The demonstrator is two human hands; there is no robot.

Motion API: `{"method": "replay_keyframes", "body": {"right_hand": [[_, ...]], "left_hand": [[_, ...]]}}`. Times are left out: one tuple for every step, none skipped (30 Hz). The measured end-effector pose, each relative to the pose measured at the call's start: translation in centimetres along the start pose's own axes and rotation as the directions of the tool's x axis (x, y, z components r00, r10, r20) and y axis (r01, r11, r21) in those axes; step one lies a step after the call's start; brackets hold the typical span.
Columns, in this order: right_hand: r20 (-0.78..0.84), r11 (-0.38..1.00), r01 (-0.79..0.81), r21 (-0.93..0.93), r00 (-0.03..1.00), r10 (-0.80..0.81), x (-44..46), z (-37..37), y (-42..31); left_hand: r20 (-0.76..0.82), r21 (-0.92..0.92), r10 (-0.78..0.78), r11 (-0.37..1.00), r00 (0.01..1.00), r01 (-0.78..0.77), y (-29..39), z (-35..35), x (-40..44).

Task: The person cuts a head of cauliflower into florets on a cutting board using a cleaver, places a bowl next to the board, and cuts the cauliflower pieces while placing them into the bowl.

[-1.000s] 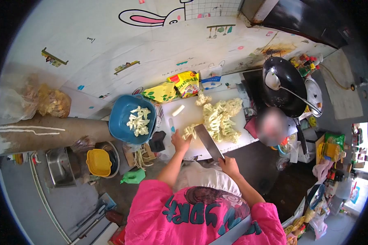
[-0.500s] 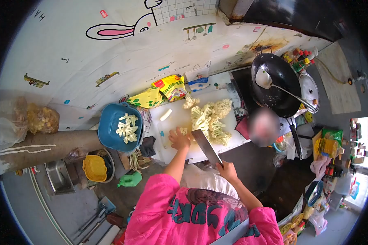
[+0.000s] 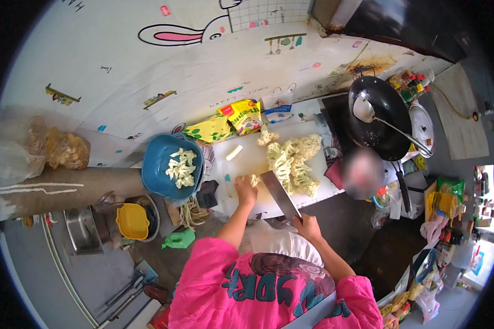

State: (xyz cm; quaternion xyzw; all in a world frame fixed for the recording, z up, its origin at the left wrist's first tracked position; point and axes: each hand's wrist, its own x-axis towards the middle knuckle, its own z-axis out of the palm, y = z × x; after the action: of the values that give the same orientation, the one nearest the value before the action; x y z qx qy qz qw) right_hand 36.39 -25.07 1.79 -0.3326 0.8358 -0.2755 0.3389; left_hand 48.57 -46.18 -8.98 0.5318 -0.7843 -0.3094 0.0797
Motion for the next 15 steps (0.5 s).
{"method": "replay_keyframes", "body": {"right_hand": [[-0.001,1.000,-0.005,-0.006,1.000,0.005,0.1,0.2,-0.3],[-0.001,1.000,-0.008,-0.012,1.000,0.008,0.2,0.3,-0.7],[-0.001,1.000,-0.010,-0.018,1.000,0.010,0.3,0.5,-1.1],[0.007,1.000,-0.009,-0.028,1.000,0.009,0.4,0.7,-1.4],[0.018,0.999,-0.007,-0.037,1.000,0.007,0.4,0.8,-1.6],[0.028,0.999,-0.001,-0.047,1.000,0.003,0.6,1.0,-2.0],[0.039,0.999,-0.012,-0.049,0.999,0.014,0.7,1.2,-2.5],[0.050,0.998,-0.024,-0.052,0.998,0.027,0.8,1.3,-3.0],[0.059,0.998,-0.036,-0.055,0.997,0.039,0.9,1.4,-3.5],[0.062,0.998,-0.027,-0.065,0.998,0.031,1.1,1.8,-3.6],[0.065,0.997,-0.018,-0.075,0.998,0.023,1.3,2.3,-3.4],[0.067,0.996,-0.010,-0.084,0.998,0.016,1.4,2.8,-3.2],[0.071,0.995,0.005,-0.097,0.998,0.002,1.5,3.1,-3.4],[0.073,0.994,0.019,-0.110,0.997,-0.011,1.6,3.3,-3.6],[0.076,0.992,0.032,-0.121,0.997,-0.023,1.7,3.6,-3.7]], "left_hand": [[-0.018,-0.067,0.046,0.997,0.999,-0.047,-0.7,0.0,0.1],[-0.041,-0.132,0.090,0.987,0.995,-0.094,-1.5,-0.1,0.2],[-0.069,-0.194,0.132,0.970,0.989,-0.143,-2.1,-0.5,0.4],[-0.096,-0.256,0.138,0.954,0.986,-0.158,-2.5,-0.6,0.4],[-0.124,-0.315,0.141,0.933,0.982,-0.173,-2.8,-0.8,0.4],[-0.155,-0.372,0.142,0.908,0.978,-0.191,-3.1,-1.2,0.5],[-0.142,-0.404,0.130,0.897,0.981,-0.178,-3.6,-1.8,0.6],[-0.128,-0.437,0.119,0.885,0.985,-0.164,-4.0,-2.4,0.7],[-0.113,-0.468,0.110,0.871,0.987,-0.151,-4.3,-3.1,0.9],[0.002,-0.651,0.028,0.759,1.000,-0.020,-3.8,-5.0,0.9],[0.132,-0.789,-0.025,0.603,0.991,0.121,-3.3,-7.1,1.0],[0.267,-0.872,-0.046,0.413,0.963,0.262,-2.5,-9.4,1.0],[0.227,-0.926,-0.021,0.306,0.974,0.222,-2.2,-11.0,1.0],[0.219,-0.958,-0.027,0.184,0.975,0.221,-1.9,-12.7,1.3],[0.214,-0.975,-0.033,0.059,0.976,0.216,-1.8,-14.4,1.6]]}}
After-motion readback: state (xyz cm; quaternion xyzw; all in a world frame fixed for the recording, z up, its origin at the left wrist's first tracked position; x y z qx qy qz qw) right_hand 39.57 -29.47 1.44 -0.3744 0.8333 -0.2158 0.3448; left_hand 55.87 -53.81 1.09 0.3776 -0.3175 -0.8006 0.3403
